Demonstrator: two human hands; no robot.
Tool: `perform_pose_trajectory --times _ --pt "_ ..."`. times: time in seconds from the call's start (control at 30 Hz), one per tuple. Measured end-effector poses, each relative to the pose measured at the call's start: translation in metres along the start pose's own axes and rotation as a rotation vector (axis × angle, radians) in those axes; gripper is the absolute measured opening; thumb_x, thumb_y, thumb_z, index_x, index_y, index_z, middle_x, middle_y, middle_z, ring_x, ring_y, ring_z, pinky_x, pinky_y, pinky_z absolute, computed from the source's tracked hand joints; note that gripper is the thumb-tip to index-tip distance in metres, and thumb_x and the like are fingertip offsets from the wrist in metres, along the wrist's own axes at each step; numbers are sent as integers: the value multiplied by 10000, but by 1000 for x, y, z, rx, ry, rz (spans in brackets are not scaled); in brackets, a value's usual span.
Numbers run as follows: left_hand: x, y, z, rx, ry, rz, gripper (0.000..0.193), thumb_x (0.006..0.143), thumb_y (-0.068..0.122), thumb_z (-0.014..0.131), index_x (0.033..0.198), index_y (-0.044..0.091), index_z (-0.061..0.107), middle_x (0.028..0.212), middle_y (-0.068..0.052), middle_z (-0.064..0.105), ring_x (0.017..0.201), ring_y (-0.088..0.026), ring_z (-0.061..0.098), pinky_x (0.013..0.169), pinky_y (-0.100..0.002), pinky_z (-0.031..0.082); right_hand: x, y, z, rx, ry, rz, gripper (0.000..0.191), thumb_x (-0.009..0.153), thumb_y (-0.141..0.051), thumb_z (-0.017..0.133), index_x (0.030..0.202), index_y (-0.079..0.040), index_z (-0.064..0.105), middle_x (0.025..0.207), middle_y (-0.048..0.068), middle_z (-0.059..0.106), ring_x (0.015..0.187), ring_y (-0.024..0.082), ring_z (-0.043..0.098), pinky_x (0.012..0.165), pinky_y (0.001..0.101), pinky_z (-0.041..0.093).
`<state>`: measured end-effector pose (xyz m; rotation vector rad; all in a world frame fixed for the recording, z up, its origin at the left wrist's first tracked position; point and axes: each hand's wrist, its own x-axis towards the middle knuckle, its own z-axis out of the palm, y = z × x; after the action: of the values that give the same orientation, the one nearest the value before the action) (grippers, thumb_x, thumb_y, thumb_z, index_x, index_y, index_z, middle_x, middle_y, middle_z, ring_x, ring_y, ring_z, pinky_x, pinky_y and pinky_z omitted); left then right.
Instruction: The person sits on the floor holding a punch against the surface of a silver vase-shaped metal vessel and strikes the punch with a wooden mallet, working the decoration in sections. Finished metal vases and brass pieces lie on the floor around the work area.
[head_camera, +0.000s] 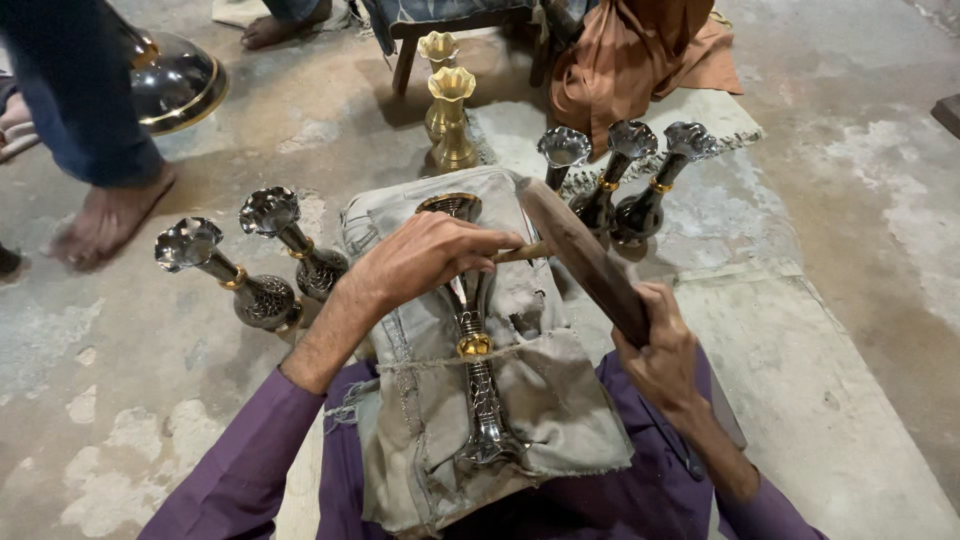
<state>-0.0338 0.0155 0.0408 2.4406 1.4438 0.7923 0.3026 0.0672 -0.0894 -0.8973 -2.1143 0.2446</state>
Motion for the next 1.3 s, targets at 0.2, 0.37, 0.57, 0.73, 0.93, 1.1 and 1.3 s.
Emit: perform_pose_trajectory --times 0.2,0.37,0.57,0.73,0.93,1.1,1.3 --pt "1 -2 7 67 -60 -72 403 880 318 688 1278 262 722 966 -42 795 744 -241 724 688 -437 559 -9 1 8 37 -45 53 479 860 -87 685 1298 -75 490 918 107 641 700 187 648 536 338 574" --pt "-7 -9 11 33 48 10 425 889 305 701 1304 214 697 1001 -55 793 765 -236 741 678 -420 573 -6 10 6 122 -137 232 414 918 -106 679 1290 -102 498 807 85 605 558 188 615 438 300 553" --pt "-20 -12 16 -30 175 -21 423 938 259 697 1348 169 647 1042 -70 787 846 -258 761 719 -415 597 21 -12 -21 192 -72 163 536 862 -53 704 1359 -90 506 836 100 638 671 212 650 604 390 548" --pt "-24 -9 18 -162 231 -157 475 916 257 706 1376 167 624 979 -70 801 789 -224 784 708 -384 612 55 -35 -46 -35 -44 -64 665 801 -20 752 1421 -106 525 1055 166 726 839 263 715 701 412 588" --pt "-26 -6 19 -191 283 -163 469 926 236 736 1375 155 626 974 -103 791 797 -225 790 708 -381 610 80 -51 -62 186 -12 -4 750 884 -67 789 1545 -105 437 1091 149 734 910 212 748 789 371 620" --pt "-29 -7 22 -183 301 -136 462 942 227 717 1386 142 618 969 -92 799 836 -220 790 708 -378 597 102 -51 -81 -189 -214 -214 857 756 -79 793 1542 -194 472 1115 152 741 867 312 733 749 447 606" --pt "-34 -5 33 -199 433 -152 415 956 177 725 1356 131 625 1014 -101 802 875 -211 799 744 -355 624 123 -62 -74 -113 -240 -222 864 809 -123 764 1599 -238 433 1273 145 686 861 272 741 751 421 643"
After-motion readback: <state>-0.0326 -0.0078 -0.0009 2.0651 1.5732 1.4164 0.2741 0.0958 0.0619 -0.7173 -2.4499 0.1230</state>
